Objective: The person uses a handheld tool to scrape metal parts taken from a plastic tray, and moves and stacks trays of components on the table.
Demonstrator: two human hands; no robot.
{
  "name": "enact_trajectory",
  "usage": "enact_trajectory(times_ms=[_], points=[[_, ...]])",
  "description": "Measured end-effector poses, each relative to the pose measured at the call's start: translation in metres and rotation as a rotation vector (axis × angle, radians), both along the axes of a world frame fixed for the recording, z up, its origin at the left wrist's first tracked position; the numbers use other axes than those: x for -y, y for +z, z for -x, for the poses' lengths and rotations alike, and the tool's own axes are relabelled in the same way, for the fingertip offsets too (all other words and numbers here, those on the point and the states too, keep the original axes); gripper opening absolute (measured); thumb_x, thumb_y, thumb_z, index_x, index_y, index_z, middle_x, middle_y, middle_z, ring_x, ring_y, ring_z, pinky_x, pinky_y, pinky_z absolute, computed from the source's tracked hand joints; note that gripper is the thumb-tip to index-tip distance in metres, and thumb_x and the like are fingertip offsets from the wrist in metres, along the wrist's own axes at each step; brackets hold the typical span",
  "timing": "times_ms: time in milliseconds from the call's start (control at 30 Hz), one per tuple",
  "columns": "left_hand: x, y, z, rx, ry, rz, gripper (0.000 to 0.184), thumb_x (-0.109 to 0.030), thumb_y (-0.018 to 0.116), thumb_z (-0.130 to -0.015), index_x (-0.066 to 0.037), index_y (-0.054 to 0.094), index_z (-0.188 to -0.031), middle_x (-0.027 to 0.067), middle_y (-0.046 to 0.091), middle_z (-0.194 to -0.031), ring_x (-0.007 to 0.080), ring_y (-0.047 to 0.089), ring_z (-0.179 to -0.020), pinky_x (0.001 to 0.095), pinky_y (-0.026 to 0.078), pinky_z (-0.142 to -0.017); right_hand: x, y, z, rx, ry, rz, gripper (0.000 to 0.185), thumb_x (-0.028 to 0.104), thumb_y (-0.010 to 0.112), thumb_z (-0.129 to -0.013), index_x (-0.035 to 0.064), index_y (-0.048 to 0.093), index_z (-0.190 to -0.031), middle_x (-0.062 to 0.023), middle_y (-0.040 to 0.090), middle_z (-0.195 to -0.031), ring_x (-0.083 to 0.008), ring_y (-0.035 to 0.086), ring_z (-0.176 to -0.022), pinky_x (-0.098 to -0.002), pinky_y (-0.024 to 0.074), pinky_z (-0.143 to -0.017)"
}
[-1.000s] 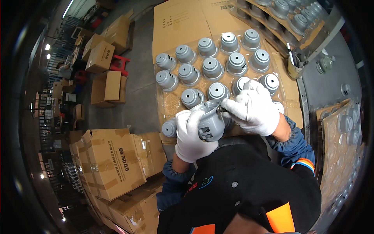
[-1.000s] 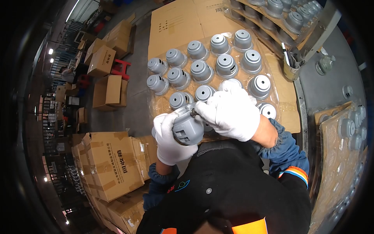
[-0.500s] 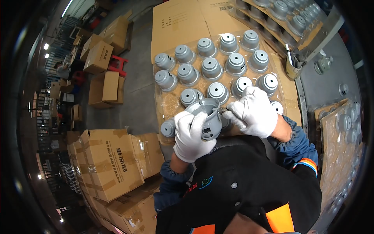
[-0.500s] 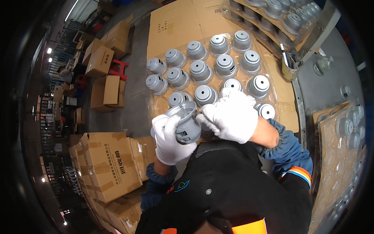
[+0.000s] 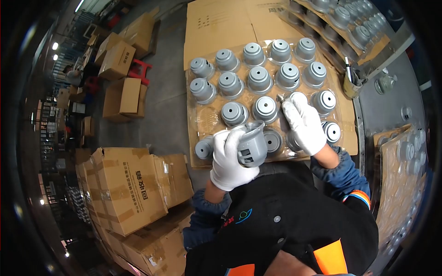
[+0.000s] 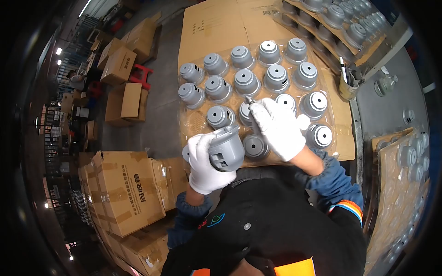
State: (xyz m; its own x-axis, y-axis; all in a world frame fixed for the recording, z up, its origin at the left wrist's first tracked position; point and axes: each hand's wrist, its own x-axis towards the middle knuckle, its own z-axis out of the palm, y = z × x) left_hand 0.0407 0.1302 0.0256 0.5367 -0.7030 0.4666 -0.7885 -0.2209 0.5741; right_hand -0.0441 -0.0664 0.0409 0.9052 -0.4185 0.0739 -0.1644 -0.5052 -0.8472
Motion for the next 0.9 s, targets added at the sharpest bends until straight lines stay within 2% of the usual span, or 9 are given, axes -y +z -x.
enact_trajectory(times_ms=[133,233,300,367,500,667,767,833,900], points=[[0.0,0.001,0.001,-0.174,-0.127,-0.058,0.083,-0.013,0.075,-0.041,-0.004,0.045,-0.118,0.0152,0.045,-0.104,0.0322,0.051,-0.096,0.0379,0.044,-0.081,-0.034,0.009,-0.022,0.499,0.061,0.241,0.011,0.013,0.06,-0.081,0.0046,0.061,-0.088,-0.0131,0.061,-0.084,-0.0318,0.058,-0.074,-0.0408,0.0459,-0.063],[-0.007,0.008,-0.009,-0.199,-0.154,-0.063,0.083,-0.016,0.076,-0.042,-0.002,0.044,-0.117,0.0122,0.048,-0.099,0.0288,0.053,-0.092,0.0372,0.044,-0.08,-0.041,-0.015,-0.043,0.404,-0.058,0.201,0.011,0.016,0.063,-0.082,0.0057,0.063,-0.086,-0.0122,0.06,-0.073,-0.033,0.056,-0.066,-0.0415,0.0445,-0.062],[-0.028,0.002,-0.03,-0.426,-0.095,0.006,0.078,-0.015,0.077,-0.043,-0.003,0.047,-0.114,0.0136,0.049,-0.101,0.0305,0.054,-0.092,0.0395,0.045,-0.08,-0.025,-0.034,-0.053,0.349,-0.125,0.497,0.013,0.019,0.062,-0.084,0.0063,0.062,-0.088,-0.0126,0.06,-0.067,-0.0337,0.055,-0.062,-0.0422,0.044,-0.061],[-0.031,0.011,-0.061,-0.798,-0.111,0.21,0.079,-0.011,0.077,-0.046,-0.002,0.045,-0.118,0.0068,0.054,-0.106,0.0175,0.055,-0.098,0.032,0.047,-0.085,-0.026,-0.039,-0.053,0.261,-0.214,0.383,0.015,0.021,0.06,-0.087,0.0061,0.061,-0.088,-0.0128,0.06,-0.066,-0.0332,0.056,-0.062,-0.0418,0.0443,-0.06],[-0.041,-0.013,-0.155,-1.036,0.007,-0.022,0.069,-0.003,0.075,-0.048,0.001,0.053,-0.113,0.0069,0.062,-0.097,0.015,0.06,-0.09,0.0293,0.049,-0.081,-0.033,-0.044,-0.052,0.265,-0.238,0.39,0.015,0.02,0.058,-0.088,0.0055,0.06,-0.087,-0.0128,0.06,-0.067,-0.0326,0.056,-0.063,-0.0409,0.045,-0.06],[-0.025,-0.044,-0.201,-0.497,-0.02,-0.912,0.063,-0.023,0.067,-0.061,-0.004,0.057,-0.121,0.0212,0.063,-0.108,0.0321,0.062,-0.099,0.034,0.048,-0.085,-0.038,-0.043,-0.047,0.277,-0.243,0.292,0.014,0.019,0.06,-0.086,0.0053,0.061,-0.09,-0.0121,0.059,-0.07,-0.0308,0.055,-0.064,-0.0408,0.0445,-0.06],[-0.01,-0.036,-0.205,-0.452,0.145,-1.086,0.064,-0.015,0.059,-0.068,-0.008,0.05,-0.131,0.0182,0.062,-0.115,0.0332,0.062,-0.099,0.0349,0.047,-0.09,-0.035,-0.055,-0.038,0.214,-0.312,0.266,0.014,0.018,0.06,-0.086,0.0046,0.063,-0.089,-0.0129,0.059,-0.069,-0.0311,0.055,-0.064,-0.0402,0.0446,-0.06],[-0.003,-0.031,-0.192,-0.302,0.167,-1.088,0.053,-0.018,0.057,-0.072,-0.011,0.057,-0.124,0.0153,0.063,-0.112,0.0321,0.059,-0.103,0.0358,0.046,-0.091,-0.034,-0.057,-0.034,0.206,-0.349,0.261,0.014,0.017,0.06,-0.087,0.004,0.064,-0.087,-0.0138,0.06,-0.07,-0.0315,0.056,-0.065,-0.0402,0.0451,-0.06],[0.008,-0.031,-0.176,0.141,-0.031,-0.542,0.051,-0.023,0.062,-0.07,-0.011,0.058,-0.119,0.0131,0.06,-0.116,0.0302,0.055,-0.109,0.037,0.046,-0.092,-0.033,-0.053,-0.03,0.166,-0.372,0.128,0.015,0.016,0.059,-0.087,0.0023,0.064,-0.089,-0.0139,0.061,-0.069,-0.0304,0.058,-0.064,-0.0388,0.0462,-0.06]])
